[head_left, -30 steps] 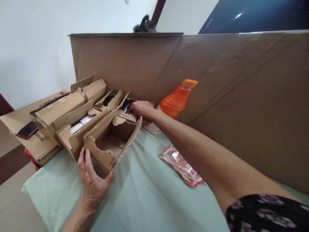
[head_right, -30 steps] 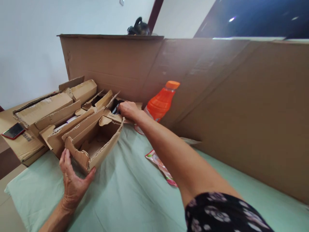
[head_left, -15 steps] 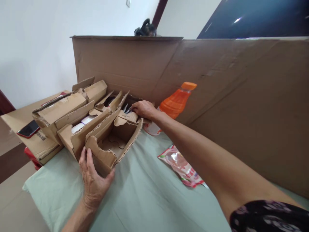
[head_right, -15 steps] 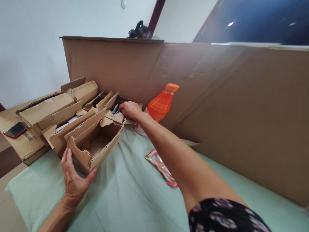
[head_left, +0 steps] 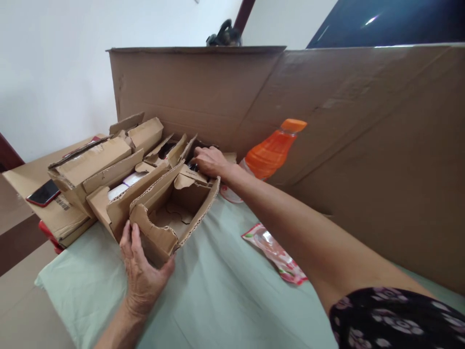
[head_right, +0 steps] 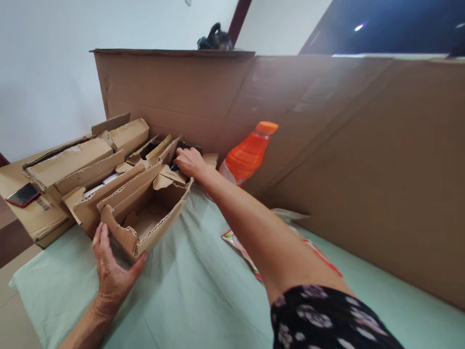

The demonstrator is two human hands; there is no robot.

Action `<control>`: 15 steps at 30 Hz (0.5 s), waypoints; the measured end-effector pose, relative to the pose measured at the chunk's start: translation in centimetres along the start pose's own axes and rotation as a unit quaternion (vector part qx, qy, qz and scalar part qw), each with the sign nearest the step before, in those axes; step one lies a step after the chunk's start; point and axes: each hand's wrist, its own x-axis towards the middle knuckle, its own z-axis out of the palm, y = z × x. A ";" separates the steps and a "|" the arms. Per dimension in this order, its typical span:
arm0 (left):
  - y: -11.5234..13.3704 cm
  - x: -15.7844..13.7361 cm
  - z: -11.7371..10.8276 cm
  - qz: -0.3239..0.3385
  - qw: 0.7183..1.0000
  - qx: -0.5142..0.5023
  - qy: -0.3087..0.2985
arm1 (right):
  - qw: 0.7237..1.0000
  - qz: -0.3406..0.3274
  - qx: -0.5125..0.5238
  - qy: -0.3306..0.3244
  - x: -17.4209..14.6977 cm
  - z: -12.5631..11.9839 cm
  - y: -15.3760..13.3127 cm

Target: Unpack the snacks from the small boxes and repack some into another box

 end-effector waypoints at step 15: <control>-0.2 -0.1 0.1 0.000 1.000 -0.003 -0.006 | 0.999 -0.014 -0.038 0.024 -0.4 0.3 -0.1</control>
